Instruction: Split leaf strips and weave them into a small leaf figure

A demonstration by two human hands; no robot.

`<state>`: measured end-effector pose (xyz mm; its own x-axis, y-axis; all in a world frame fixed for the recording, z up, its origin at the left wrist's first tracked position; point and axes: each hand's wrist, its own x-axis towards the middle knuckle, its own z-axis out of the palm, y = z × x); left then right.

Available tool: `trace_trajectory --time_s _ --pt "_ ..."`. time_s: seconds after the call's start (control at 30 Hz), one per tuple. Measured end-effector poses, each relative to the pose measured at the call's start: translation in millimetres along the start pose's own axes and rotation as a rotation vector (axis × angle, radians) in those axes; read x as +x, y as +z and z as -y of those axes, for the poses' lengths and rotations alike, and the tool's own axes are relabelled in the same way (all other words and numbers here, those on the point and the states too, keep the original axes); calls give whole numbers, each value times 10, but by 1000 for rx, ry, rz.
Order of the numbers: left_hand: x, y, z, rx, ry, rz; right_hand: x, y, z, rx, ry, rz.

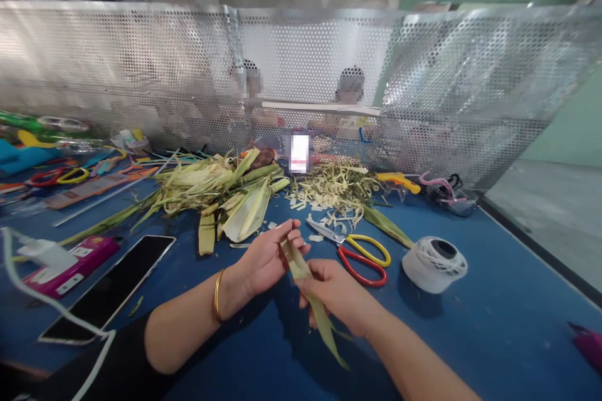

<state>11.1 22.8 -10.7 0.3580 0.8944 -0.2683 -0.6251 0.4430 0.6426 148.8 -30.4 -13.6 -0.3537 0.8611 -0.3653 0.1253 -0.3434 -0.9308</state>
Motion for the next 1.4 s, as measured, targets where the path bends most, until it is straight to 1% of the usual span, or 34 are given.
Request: trace_trajectory --time_s 0.07,0.1,0.13,0.2,0.23,0.27,0.3,0.37,0.43,0.47,0.53,0.6,0.63,0.67,0.7,0.73,0.77,0.8,0.83,0.87,0.93,1.0,1.07,1.27,1.4 --pt "24 -32 -115 218 59 -9 13 -52 21 -8 -47 -80" --pt "36 -60 -197 370 154 -60 21 -95 34 -29 -86 -152" --pt "48 -95 -287 579 246 -114 29 -147 45 -68 -132 -240" --pt "63 -179 -456 1074 439 -215 45 -257 54 -218 -217 -402" --pt "67 -223 -518 1297 489 -237 50 -304 49 -300 -233 -431" --pt "69 -266 -556 1457 528 -285 53 -340 38 -361 -231 -416" --pt "71 -304 -568 1558 535 -307 53 -361 21 -400 -219 -369" --pt "78 -364 -523 1643 498 -278 46 -361 -21 -422 -181 -244" --pt "91 -398 -432 1684 459 -224 31 -324 -60 -435 -155 -170" --pt "97 -403 -388 1706 462 -203 23 -303 -73 -450 -135 -147" --pt "105 -391 -332 1718 506 -206 7 -278 -77 -505 -78 -107" --pt "103 -347 -326 1730 502 -207 -5 -288 -47 -614 -47 -105" --pt "96 -315 -335 1727 478 -189 -8 -304 -21 -692 -62 -144" --pt "86 -277 -343 1702 434 -158 -7 -322 8 -773 -103 -216" --pt "72 -236 -346 1649 392 -122 -2 -340 37 -832 -164 -307" --pt "54 -194 -339 1539 327 -68 7 -353 62 -847 -226 -396" --pt "33 -154 -319 1383 257 -34 20 -358 82 -802 -282 -470" --pt "10 -119 -286 1237 197 -4 35 -354 94 -699 -325 -515" --pt "-14 -89 -243 1133 172 28 52 -340 99 -555 -348 -527" --pt "-38 -65 -194 1077 159 52 69 -318 98 -403 -353 -516" --pt "-82 -33 -97 1051 164 78 96 -265 84 -158 -346 -472" --pt "-115 -17 -27 1049 156 134 106 -223 70 -32 -355 -463" --pt "-132 -13 5 1034 145 148 99 -208 67 25 -377 -482" --pt "-90 -53 37 924 104 29 66 -231 103 73 -405 -473" --pt "-64 -75 85 958 239 -45 84 -223 99 90 -350 -521"
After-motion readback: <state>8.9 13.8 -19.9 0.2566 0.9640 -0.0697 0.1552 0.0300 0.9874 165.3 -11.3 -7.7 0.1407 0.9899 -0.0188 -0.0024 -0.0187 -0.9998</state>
